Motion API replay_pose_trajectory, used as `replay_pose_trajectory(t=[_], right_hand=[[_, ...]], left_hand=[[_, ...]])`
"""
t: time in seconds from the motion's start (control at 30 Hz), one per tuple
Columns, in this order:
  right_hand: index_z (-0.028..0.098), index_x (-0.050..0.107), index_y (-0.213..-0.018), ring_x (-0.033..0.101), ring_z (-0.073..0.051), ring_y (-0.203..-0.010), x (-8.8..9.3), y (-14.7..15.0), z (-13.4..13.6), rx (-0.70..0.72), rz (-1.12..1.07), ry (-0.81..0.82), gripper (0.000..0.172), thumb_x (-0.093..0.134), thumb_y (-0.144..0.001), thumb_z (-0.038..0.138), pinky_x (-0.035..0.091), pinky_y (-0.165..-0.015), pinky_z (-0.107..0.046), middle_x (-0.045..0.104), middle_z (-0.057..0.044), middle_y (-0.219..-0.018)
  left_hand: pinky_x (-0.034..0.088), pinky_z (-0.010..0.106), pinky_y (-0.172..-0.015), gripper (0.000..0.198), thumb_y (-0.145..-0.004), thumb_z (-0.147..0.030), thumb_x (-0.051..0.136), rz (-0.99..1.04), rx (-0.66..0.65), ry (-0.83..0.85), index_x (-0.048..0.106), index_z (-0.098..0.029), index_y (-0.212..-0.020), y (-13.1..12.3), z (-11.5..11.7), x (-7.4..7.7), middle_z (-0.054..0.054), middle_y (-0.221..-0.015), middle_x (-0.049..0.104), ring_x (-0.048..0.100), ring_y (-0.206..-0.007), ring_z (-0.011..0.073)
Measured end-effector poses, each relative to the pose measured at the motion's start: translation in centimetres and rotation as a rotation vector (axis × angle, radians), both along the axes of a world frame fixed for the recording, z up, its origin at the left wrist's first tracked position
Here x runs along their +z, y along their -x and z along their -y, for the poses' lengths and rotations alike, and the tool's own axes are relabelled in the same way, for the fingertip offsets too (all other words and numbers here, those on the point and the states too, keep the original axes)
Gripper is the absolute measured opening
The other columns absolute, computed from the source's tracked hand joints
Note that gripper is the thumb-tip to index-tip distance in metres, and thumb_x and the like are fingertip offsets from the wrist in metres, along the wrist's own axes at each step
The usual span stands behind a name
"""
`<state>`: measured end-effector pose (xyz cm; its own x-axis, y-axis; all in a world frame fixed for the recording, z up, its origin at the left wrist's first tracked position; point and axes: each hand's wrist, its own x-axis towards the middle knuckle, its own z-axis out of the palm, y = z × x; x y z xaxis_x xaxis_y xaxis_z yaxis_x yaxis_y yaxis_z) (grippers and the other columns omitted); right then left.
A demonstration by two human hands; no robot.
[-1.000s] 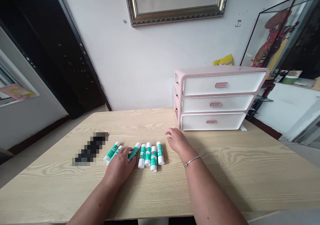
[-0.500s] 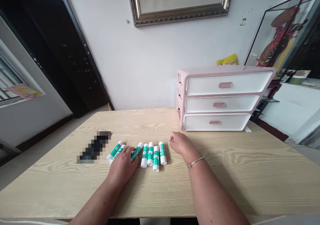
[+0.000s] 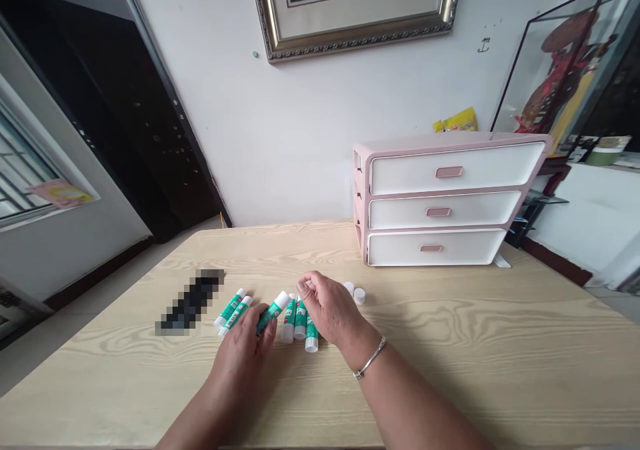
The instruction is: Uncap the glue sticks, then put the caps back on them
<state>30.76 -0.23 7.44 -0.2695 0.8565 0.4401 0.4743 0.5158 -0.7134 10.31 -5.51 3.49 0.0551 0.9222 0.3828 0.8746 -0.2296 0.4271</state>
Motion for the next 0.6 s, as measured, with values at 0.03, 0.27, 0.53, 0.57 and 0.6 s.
replay_pose_trajectory(t=[0.03,0.27,0.53,0.57,0.6], right_hand=[[0.023,0.062,-0.103,0.063,-0.017,-0.076,0.0,0.2,0.3,0.033,0.018,0.02,0.032,0.039,-0.101,0.047,0.044,-0.069,-0.027,0.07,-0.002,-0.083],[0.023,0.062,-0.097,0.059,-0.014,-0.066,-0.8,1.4,1.3,0.117,-0.015,0.175,0.024,0.041,-0.1,0.034,0.041,-0.062,-0.024,0.069,0.0,-0.079],[0.022,0.065,-0.088,0.051,-0.012,-0.056,-1.2,2.3,2.3,0.23,-0.176,0.188,0.024,0.042,-0.089,0.018,0.04,-0.055,-0.021,0.06,0.003,-0.065],[0.023,0.064,-0.087,0.052,-0.012,-0.058,-1.2,2.2,2.3,0.25,-0.17,0.177,0.023,0.041,-0.089,0.018,0.041,-0.056,-0.022,0.061,0.002,-0.067],[0.023,0.064,-0.087,0.054,-0.013,-0.059,-1.1,1.9,2.0,0.255,-0.161,0.169,0.024,0.041,-0.09,0.019,0.042,-0.057,-0.022,0.062,0.002,-0.069]], left_hand=[[0.051,0.035,-0.082,0.028,-0.098,-0.037,0.044,0.023,-0.049,-0.002,0.056,-0.021,-0.118,-0.3,0.4,-0.2,0.009,-0.107,0.07,0.067,-0.097,0.0234],[0.049,0.032,-0.076,0.027,-0.098,-0.037,0.046,0.066,-0.182,0.106,0.056,-0.021,-0.118,-3.7,2.0,1.8,0.01,-0.102,0.072,0.068,-0.09,0.0239],[0.044,0.024,-0.073,0.039,-0.096,-0.054,0.047,0.498,-0.371,0.345,0.062,-0.018,-0.098,-3.5,3.3,4.7,0.004,-0.088,0.067,0.057,-0.08,0.0165],[0.043,0.023,-0.071,0.041,-0.095,-0.056,0.048,0.538,-0.376,0.371,0.062,-0.018,-0.095,-3.4,3.6,4.8,0.003,-0.086,0.065,0.054,-0.077,0.0153],[0.042,0.023,-0.067,0.043,-0.093,-0.059,0.05,0.583,-0.37,0.407,0.062,-0.017,-0.093,-3.3,4.0,4.7,0.002,-0.082,0.062,0.051,-0.072,0.0137]])
